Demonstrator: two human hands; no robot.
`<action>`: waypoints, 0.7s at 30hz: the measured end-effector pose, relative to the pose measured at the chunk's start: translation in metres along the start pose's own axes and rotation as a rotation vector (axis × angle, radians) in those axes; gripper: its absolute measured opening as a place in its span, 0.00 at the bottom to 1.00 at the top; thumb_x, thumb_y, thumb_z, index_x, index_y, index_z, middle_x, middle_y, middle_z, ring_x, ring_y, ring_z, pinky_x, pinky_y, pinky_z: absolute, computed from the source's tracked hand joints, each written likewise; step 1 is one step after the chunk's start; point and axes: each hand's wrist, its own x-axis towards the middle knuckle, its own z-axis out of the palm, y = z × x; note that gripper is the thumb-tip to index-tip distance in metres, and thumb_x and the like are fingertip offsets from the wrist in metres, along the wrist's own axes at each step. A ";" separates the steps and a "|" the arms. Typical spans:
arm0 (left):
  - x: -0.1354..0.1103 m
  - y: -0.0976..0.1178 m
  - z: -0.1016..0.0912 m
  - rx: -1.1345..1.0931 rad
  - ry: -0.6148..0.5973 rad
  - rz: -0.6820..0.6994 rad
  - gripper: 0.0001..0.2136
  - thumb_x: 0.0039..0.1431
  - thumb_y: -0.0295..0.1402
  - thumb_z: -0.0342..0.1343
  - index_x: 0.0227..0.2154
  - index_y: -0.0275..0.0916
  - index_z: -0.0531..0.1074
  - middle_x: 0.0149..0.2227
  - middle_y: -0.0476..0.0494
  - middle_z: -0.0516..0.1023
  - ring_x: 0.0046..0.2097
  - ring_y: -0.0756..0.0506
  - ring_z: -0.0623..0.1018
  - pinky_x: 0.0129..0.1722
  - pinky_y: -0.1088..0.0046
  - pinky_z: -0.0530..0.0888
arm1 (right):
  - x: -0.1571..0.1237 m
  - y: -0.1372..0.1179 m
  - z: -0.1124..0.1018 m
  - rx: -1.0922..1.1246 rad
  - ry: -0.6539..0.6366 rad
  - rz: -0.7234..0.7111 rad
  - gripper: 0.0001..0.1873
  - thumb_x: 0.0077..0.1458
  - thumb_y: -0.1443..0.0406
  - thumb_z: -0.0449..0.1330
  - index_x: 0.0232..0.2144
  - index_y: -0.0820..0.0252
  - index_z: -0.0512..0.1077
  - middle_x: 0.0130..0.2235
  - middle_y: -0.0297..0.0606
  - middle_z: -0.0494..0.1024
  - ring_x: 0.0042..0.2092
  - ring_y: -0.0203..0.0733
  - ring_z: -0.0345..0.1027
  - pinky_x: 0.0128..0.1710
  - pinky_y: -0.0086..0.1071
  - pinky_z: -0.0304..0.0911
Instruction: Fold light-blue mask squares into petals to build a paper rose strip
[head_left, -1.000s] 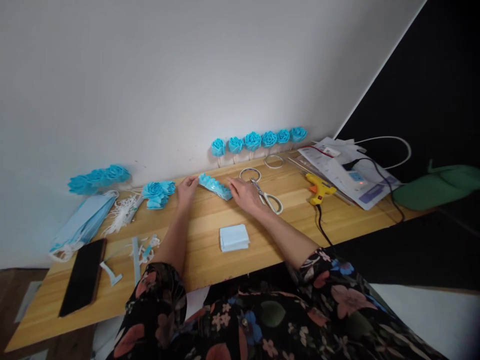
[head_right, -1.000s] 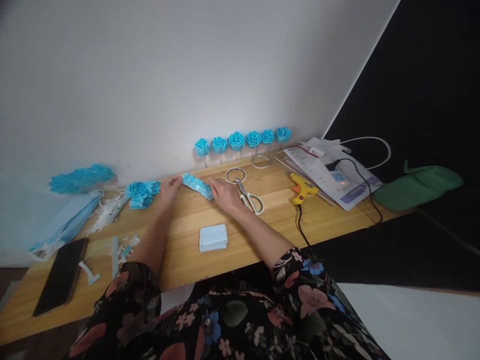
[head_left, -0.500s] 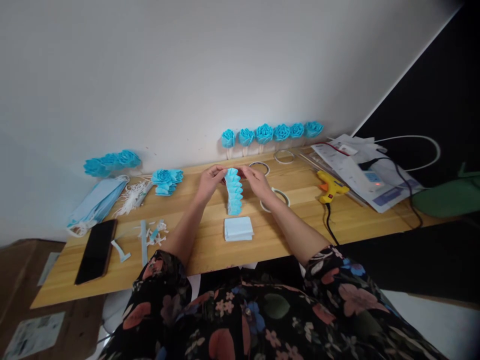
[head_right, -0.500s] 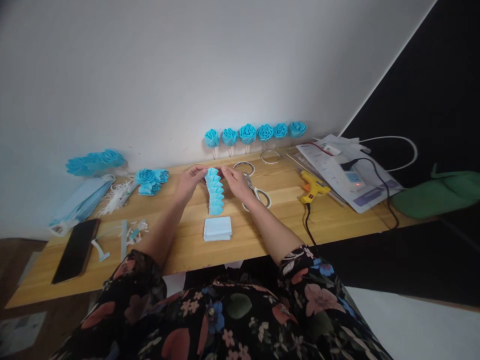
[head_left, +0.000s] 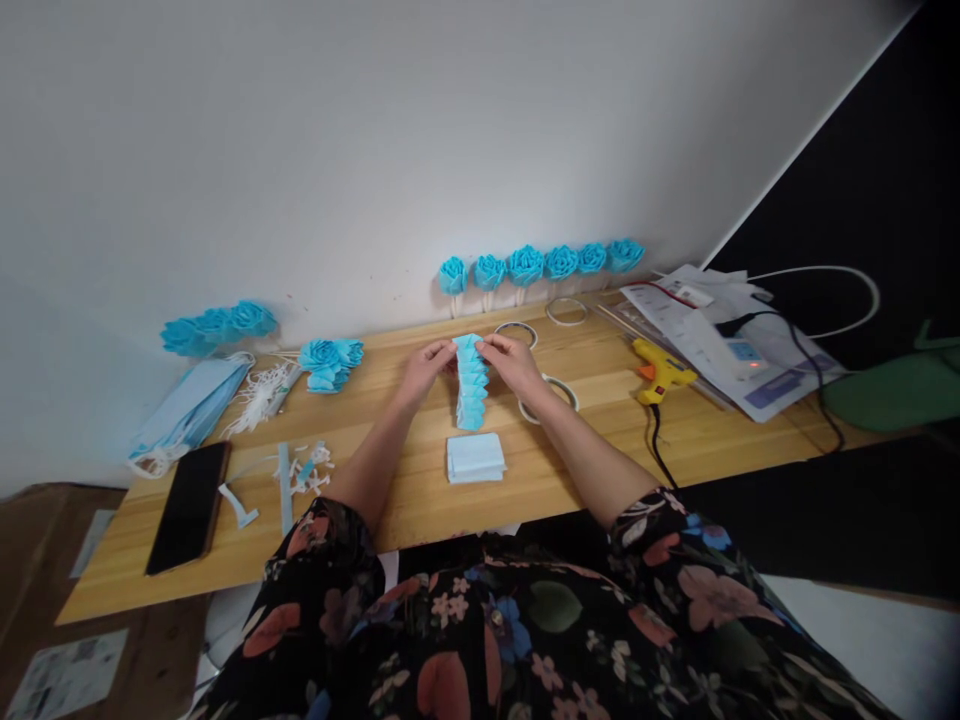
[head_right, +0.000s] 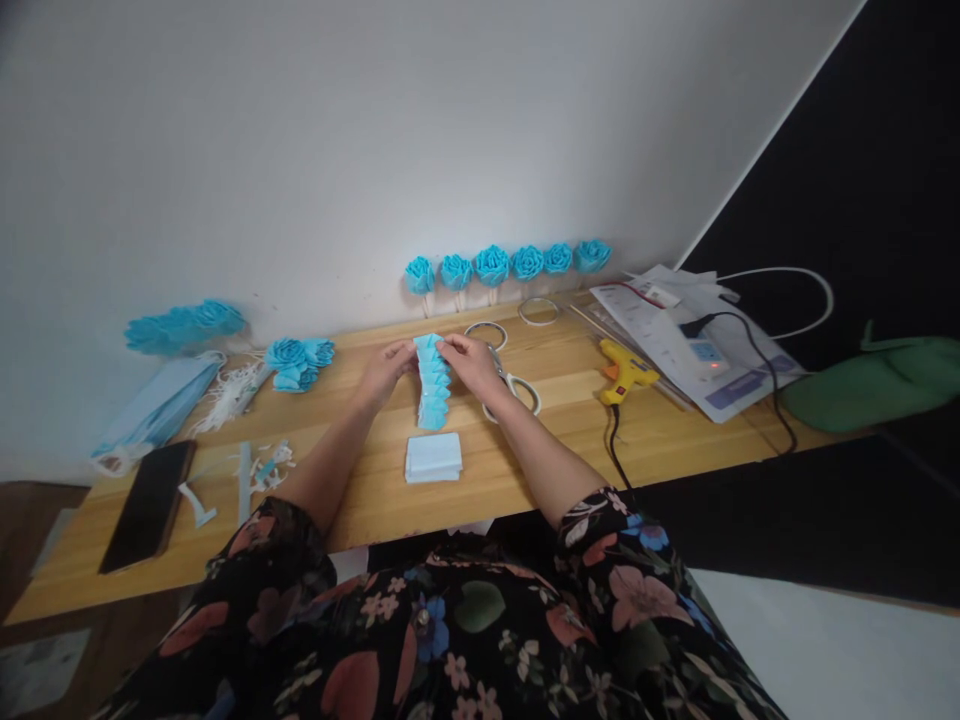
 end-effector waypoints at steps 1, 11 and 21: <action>0.000 -0.001 -0.001 0.019 -0.004 0.005 0.20 0.51 0.51 0.64 0.26 0.36 0.73 0.25 0.50 0.73 0.28 0.51 0.72 0.31 0.75 0.69 | 0.000 0.000 0.000 -0.006 -0.003 0.001 0.16 0.53 0.52 0.61 0.25 0.59 0.71 0.25 0.28 0.68 0.29 0.34 0.60 0.32 0.29 0.56; 0.002 -0.004 -0.005 0.041 0.014 0.013 0.20 0.47 0.51 0.66 0.24 0.37 0.73 0.22 0.51 0.73 0.26 0.51 0.71 0.30 0.75 0.68 | 0.001 0.005 0.000 0.024 -0.008 0.020 0.22 0.56 0.47 0.58 0.25 0.59 0.70 0.26 0.30 0.69 0.31 0.36 0.62 0.36 0.30 0.60; 0.004 -0.007 -0.002 -0.005 -0.010 0.012 0.21 0.45 0.52 0.68 0.21 0.37 0.72 0.20 0.51 0.72 0.25 0.52 0.70 0.28 0.75 0.67 | 0.004 0.010 -0.002 -0.142 -0.088 -0.025 0.20 0.54 0.49 0.59 0.22 0.58 0.64 0.23 0.27 0.61 0.27 0.33 0.53 0.28 0.30 0.50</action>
